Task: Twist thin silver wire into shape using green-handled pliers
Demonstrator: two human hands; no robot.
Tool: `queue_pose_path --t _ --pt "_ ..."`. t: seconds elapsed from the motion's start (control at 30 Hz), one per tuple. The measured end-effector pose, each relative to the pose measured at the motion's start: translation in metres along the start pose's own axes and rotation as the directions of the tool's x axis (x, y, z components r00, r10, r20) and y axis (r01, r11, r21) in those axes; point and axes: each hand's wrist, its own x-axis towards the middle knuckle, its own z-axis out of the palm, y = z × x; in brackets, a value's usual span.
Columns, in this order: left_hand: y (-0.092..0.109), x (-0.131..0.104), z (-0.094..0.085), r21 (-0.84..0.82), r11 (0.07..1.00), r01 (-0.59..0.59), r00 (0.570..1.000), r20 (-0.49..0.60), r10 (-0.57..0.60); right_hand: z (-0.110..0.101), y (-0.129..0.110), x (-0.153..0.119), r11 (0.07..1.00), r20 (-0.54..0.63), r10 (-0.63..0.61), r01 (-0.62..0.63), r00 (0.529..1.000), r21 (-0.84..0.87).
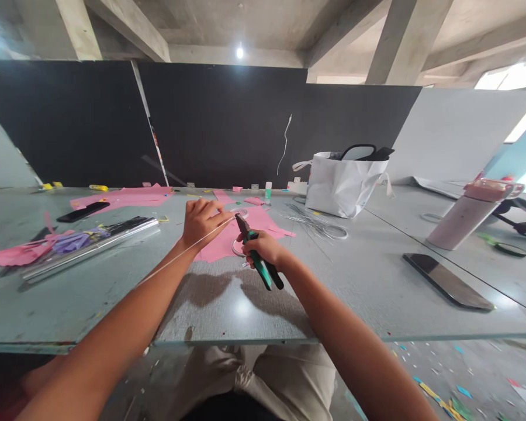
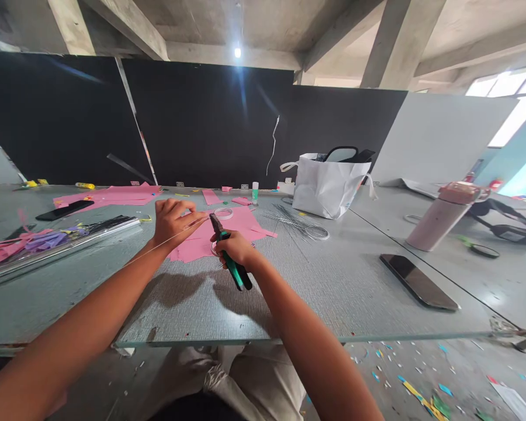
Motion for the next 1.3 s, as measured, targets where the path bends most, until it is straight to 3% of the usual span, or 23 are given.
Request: queue_pose_path --t 0.23,0.37,0.57,0.67,0.8,0.9,1.03,1.1,1.17,1.23,1.3 --pt "0.0 0.0 0.001 -0.05 0.998 0.04 0.999 0.019 -0.039 0.001 0.002 0.004 0.996 -0.057 -0.03 0.026 0.998 -0.081" --pt "0.003 0.003 0.001 -0.113 0.988 0.107 0.994 0.015 -0.106 0.002 0.006 0.009 0.976 -0.114 -0.126 0.102 0.985 -0.192" --pt "0.013 0.012 0.0 -0.3 0.901 0.312 0.949 0.048 -0.312 0.0 0.004 0.008 0.84 -0.205 -0.309 0.165 0.929 -0.516" --pt "0.011 0.018 -0.003 -0.498 0.733 0.463 0.885 0.218 -0.411 0.002 -0.001 0.002 0.724 -0.227 -0.372 0.128 0.9 -0.678" --pt "0.002 0.021 -0.007 -0.628 0.334 0.703 0.705 0.554 -0.442 0.005 -0.003 0.0 0.538 -0.199 -0.42 0.067 0.885 -0.84" --pt "0.002 0.021 -0.007 -0.634 0.173 0.754 0.621 0.6 -0.505 0.007 -0.002 0.004 0.441 -0.2 -0.468 0.031 0.861 -0.897" --pt "0.012 0.022 -0.004 -0.639 0.113 0.761 0.578 0.588 -0.566 0.009 -0.002 0.006 0.368 -0.211 -0.493 -0.018 0.844 -0.93" --pt "0.014 0.023 -0.004 -0.626 0.134 0.768 0.584 0.6 -0.546 0.008 -0.002 0.007 0.378 -0.223 -0.479 -0.029 0.849 -0.925" --pt "0.007 0.024 -0.006 -0.603 0.233 0.763 0.621 0.583 -0.524 0.005 -0.001 0.01 0.443 -0.25 -0.46 -0.024 0.852 -0.896" --pt "-0.01 0.023 -0.01 -0.576 0.358 0.735 0.668 0.521 -0.532 -0.002 0.0 0.014 0.568 -0.296 -0.442 0.009 0.847 -0.823" --pt "-0.036 0.018 -0.015 -0.601 0.369 0.708 0.678 0.435 -0.592 -0.012 0.0 0.017 0.742 -0.355 -0.389 0.062 0.85 -0.667"
